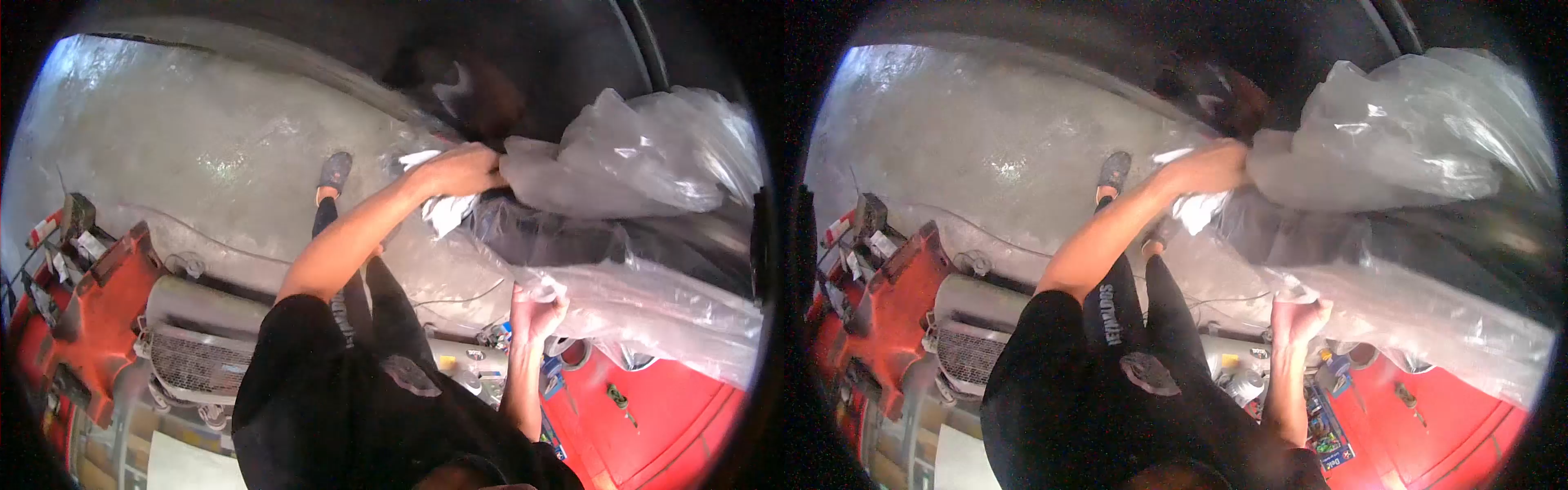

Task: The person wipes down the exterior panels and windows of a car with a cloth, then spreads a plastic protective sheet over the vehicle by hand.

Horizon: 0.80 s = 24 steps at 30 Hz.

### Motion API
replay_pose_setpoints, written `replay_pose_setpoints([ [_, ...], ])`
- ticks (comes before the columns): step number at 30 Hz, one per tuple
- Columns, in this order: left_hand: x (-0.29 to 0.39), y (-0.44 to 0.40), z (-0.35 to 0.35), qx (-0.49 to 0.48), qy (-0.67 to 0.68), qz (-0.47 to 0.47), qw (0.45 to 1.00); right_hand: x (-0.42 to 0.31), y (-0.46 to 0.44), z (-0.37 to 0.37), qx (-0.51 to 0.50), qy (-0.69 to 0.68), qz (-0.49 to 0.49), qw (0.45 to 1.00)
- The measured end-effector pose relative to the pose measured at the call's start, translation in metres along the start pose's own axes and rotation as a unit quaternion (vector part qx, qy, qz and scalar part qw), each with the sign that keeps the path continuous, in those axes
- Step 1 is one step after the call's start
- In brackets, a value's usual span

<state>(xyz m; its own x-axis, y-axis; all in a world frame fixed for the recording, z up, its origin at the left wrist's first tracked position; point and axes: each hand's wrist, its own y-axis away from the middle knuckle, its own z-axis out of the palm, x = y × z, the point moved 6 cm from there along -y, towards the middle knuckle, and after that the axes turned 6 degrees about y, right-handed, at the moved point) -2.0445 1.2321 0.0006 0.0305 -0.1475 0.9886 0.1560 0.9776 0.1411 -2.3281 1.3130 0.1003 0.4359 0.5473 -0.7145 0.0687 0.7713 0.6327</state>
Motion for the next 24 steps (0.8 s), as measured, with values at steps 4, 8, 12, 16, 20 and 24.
replay_pose_setpoints([
  [4,0.019,0.003,0.001,0.092,-0.101,-0.015,0.991,-0.002,-0.001,0.014,-0.029,0.030,0.002,0.999],
  [8,0.065,0.034,-0.024,0.225,-0.176,0.021,0.958,-0.001,0.005,0.029,-0.057,0.027,0.006,0.998],
  [12,0.107,0.053,-0.029,0.259,0.012,0.160,0.952,0.001,0.001,0.029,-0.080,-0.001,0.024,0.996],
  [16,0.124,0.024,-0.010,0.054,-0.088,0.086,0.991,-0.001,-0.001,0.038,-0.086,-0.008,0.028,0.996],
  [20,0.170,0.030,-0.021,0.081,-0.226,0.067,0.968,-0.004,-0.018,0.032,-0.101,-0.003,0.027,0.995],
  [24,0.216,0.068,-0.047,0.231,-0.049,0.120,0.964,-0.008,-0.027,0.034,-0.114,-0.005,0.021,0.993],
])
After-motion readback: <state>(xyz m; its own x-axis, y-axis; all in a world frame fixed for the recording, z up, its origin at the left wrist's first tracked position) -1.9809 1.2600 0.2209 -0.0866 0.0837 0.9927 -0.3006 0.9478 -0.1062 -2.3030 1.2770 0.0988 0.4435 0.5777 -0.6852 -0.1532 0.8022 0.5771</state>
